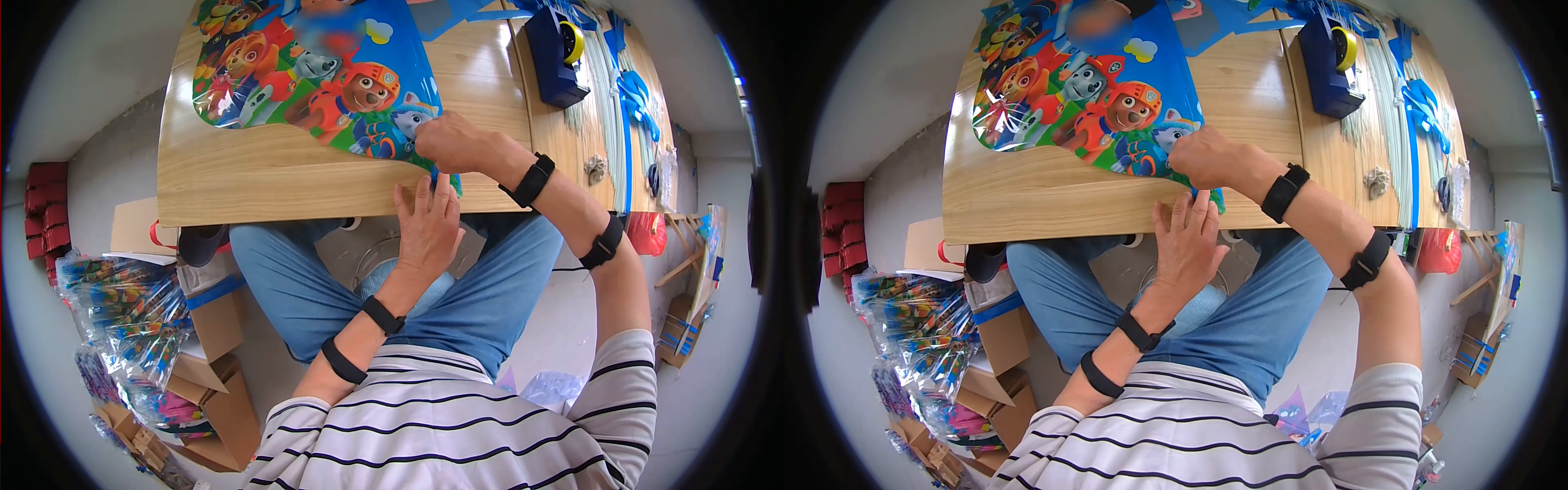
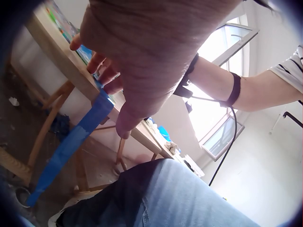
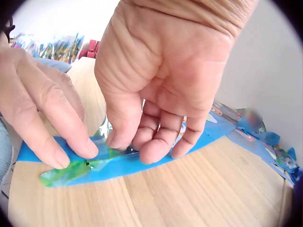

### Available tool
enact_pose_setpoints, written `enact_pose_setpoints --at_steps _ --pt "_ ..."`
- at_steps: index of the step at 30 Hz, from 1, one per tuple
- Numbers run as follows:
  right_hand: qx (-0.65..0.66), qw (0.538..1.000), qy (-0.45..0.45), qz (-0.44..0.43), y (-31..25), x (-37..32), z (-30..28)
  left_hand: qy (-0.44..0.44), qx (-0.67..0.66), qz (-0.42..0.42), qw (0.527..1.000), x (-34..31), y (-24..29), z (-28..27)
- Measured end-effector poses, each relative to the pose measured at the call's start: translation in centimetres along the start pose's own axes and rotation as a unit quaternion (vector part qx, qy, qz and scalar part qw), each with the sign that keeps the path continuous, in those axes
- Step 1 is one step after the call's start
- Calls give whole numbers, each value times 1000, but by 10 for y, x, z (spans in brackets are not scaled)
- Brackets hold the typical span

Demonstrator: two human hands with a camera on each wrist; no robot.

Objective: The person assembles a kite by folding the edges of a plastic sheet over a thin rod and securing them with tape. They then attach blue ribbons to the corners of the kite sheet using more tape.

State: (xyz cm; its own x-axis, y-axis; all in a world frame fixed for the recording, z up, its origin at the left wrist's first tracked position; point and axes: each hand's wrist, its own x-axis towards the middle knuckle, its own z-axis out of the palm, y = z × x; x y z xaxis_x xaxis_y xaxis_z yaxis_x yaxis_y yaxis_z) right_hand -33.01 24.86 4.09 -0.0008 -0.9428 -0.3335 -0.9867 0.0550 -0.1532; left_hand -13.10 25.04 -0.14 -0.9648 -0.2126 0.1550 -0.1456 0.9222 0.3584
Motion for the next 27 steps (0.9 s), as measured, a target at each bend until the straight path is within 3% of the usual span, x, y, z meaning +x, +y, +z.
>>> enact_pose_setpoints --at_steps 6,9,12,15,21,27 --pt "-95 992 -51 64 -4 7 -13 -18 7 4 1000 0 0 -4" --pt "-61 995 -20 71 1 6 -14 -22 8 4 1000 1 1 -6" --pt "4 977 148 155 12 10 -24 -20 9 6 1000 0 2 -5" --pt "79 946 269 161 20 7 -36 -16 11 11 1000 0 1 -6" --pt "231 929 136 254 -4 -38 4 -16 1 4 1000 2 1 -8" --pt "257 880 173 361 -5 -29 33 -14 -11 -1 1000 1 1 -5"
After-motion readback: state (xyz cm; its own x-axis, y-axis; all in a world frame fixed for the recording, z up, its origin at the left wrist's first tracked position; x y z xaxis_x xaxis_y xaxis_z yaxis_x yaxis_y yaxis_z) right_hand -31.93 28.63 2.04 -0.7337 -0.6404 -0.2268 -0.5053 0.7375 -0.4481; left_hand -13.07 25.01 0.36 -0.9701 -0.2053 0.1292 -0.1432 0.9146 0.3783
